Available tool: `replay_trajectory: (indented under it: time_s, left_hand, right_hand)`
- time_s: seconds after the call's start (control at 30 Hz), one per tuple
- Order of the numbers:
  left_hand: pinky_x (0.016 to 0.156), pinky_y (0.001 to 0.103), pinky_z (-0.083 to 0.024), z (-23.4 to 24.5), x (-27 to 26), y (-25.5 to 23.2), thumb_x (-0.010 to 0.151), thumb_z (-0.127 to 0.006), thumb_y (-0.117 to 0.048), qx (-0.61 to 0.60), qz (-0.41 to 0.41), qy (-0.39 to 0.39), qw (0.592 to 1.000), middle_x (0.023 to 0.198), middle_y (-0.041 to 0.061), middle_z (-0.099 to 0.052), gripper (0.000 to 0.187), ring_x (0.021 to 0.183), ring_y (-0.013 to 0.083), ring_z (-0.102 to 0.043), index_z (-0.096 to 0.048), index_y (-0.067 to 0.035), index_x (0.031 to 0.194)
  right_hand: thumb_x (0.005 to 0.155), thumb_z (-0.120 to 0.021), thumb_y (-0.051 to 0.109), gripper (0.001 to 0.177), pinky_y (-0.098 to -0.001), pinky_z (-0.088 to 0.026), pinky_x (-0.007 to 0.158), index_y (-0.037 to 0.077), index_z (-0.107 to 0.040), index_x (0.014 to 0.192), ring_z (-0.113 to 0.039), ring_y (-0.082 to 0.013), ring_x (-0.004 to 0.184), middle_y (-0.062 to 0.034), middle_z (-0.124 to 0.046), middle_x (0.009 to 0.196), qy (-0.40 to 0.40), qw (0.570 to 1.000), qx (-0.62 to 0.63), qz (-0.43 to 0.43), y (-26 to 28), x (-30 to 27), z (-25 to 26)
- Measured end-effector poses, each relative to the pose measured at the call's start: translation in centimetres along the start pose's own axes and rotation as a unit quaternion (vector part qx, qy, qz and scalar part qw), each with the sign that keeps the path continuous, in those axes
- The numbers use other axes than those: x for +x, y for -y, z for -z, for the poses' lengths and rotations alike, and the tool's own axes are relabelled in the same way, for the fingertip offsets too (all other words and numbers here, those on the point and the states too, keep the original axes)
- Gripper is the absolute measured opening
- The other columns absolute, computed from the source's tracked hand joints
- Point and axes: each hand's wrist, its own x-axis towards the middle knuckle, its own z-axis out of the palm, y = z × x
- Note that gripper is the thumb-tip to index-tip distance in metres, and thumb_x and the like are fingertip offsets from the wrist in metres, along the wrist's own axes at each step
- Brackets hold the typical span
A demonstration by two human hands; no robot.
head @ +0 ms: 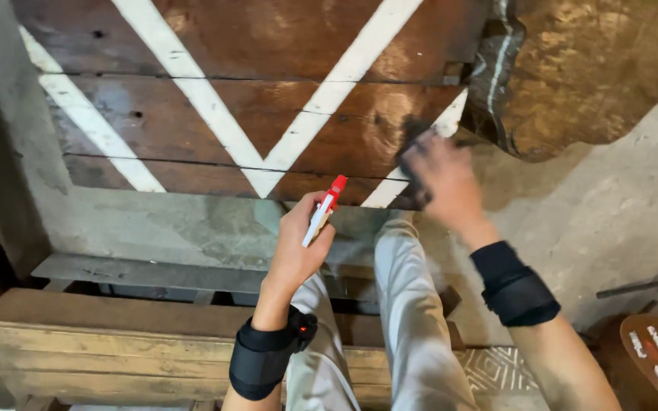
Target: The person sprays a cleaning solution from a white bottle with a red nozzle onto wooden furniture and wipes the surfaces with a green cloth. They clean a wooden bench, a table with white geometric patterns, and a wooden crate, moving between items in a room with concrete floors and walls.
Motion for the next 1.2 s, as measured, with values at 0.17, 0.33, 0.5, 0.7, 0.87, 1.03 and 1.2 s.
replay_trajectory:
  time_s: [0.17, 0.33, 0.5, 0.7, 0.87, 1.03, 1.2]
  left_hand:
    - [0.075, 0.032, -0.054, 3.9, 0.0, 2.7, 0.083, -0.059, -0.005, 0.004, -0.032, -0.036, 0.999, 0.094, 0.013, -0.072, 0.037, 0.081, 0.0238, -0.07, -0.063, -0.003, 0.12]
    - [0.072, 0.034, -0.055, 8.2, -0.6, 3.5, 0.083, -0.06, -0.006, 0.026, 0.025, -0.075, 0.997, 0.089, 0.012, -0.072, 0.034, 0.076, 0.0268, -0.07, -0.064, -0.005, 0.116]
    - [0.077, 0.037, -0.055, 11.6, -0.4, 6.2, 0.084, -0.059, -0.003, 0.041, -0.016, -0.228, 0.973, 0.092, 0.015, -0.073, 0.029, 0.083, 0.0298, -0.071, -0.064, -0.001, 0.113]
    - [0.078, 0.038, -0.056, 15.6, -1.8, 7.9, 0.086, -0.056, -0.002, -0.018, 0.003, -0.309, 0.951, 0.098, 0.014, -0.074, 0.028, 0.087, 0.0299, -0.074, -0.064, 0.0, 0.113]
    - [0.084, 0.039, -0.056, 17.2, -3.6, 11.1, 0.086, -0.056, -0.001, -0.005, -0.02, -0.315, 0.949, 0.102, 0.015, -0.074, 0.032, 0.092, 0.0319, -0.073, -0.062, 0.001, 0.117]
    - [0.081, 0.038, -0.058, 20.0, -5.1, 12.4, 0.086, -0.055, -0.002, -0.042, 0.042, -0.305, 0.951, 0.101, 0.014, -0.076, 0.032, 0.09, 0.0301, -0.076, -0.063, -0.002, 0.117]
    - [0.079, 0.04, -0.057, 23.3, -5.7, 12.7, 0.084, -0.057, -0.003, -0.034, 0.05, -0.281, 0.958, 0.102, 0.016, -0.075, 0.035, 0.087, 0.0337, -0.074, -0.062, -0.001, 0.119]
  right_hand:
    - [0.096, -0.074, 0.019, 0.067, -0.0621, -0.025, 0.125, 0.009, -0.048, 0.157, -0.024, -0.0494, 0.156, -0.0193, -0.026, 0.17, -0.169, 0.984, 0.007, -0.065, 3.9, 9.3, -1.5]
    - [0.098, -0.075, 0.023, 0.066, -0.0577, -0.033, 0.124, 0.006, -0.046, 0.154, -0.024, -0.0518, 0.156, -0.0207, -0.026, 0.169, -0.155, 0.982, 0.096, 0.049, 15.2, 11.1, -3.7]
    - [0.076, -0.075, 0.011, 0.077, -0.0579, -0.04, 0.111, 0.012, -0.051, 0.15, -0.03, -0.0507, 0.15, -0.0211, -0.034, 0.163, -0.002, 0.995, 0.087, 0.04, 16.5, 6.5, -4.1]
    - [0.085, -0.073, 0.008, 0.081, -0.0705, -0.019, 0.117, 0.006, -0.039, 0.159, -0.018, -0.0534, 0.152, -0.0234, -0.021, 0.168, -0.059, 0.998, -0.011, -0.026, 13.0, 9.0, -4.7]
    - [0.09, -0.067, -0.003, 0.08, -0.0551, -0.02, 0.134, 0.015, -0.039, 0.163, -0.022, -0.0378, 0.163, -0.0114, -0.023, 0.176, -0.185, 0.982, 0.032, -0.03, 19.1, 20.7, -8.0]
    - [0.082, -0.077, 0.004, 0.089, -0.0553, -0.023, 0.131, 0.013, -0.037, 0.161, -0.022, -0.0444, 0.158, -0.0164, -0.024, 0.171, -0.1, 0.983, 0.071, 0.138, 32.4, 22.6, -8.5]
    - [0.06, -0.079, 0.003, 0.103, -0.0546, -0.029, 0.124, 0.017, -0.041, 0.154, -0.022, -0.0421, 0.155, -0.0134, -0.026, 0.166, 0.118, 0.984, 0.0, 0.135, 26.7, 17.9, -5.6]
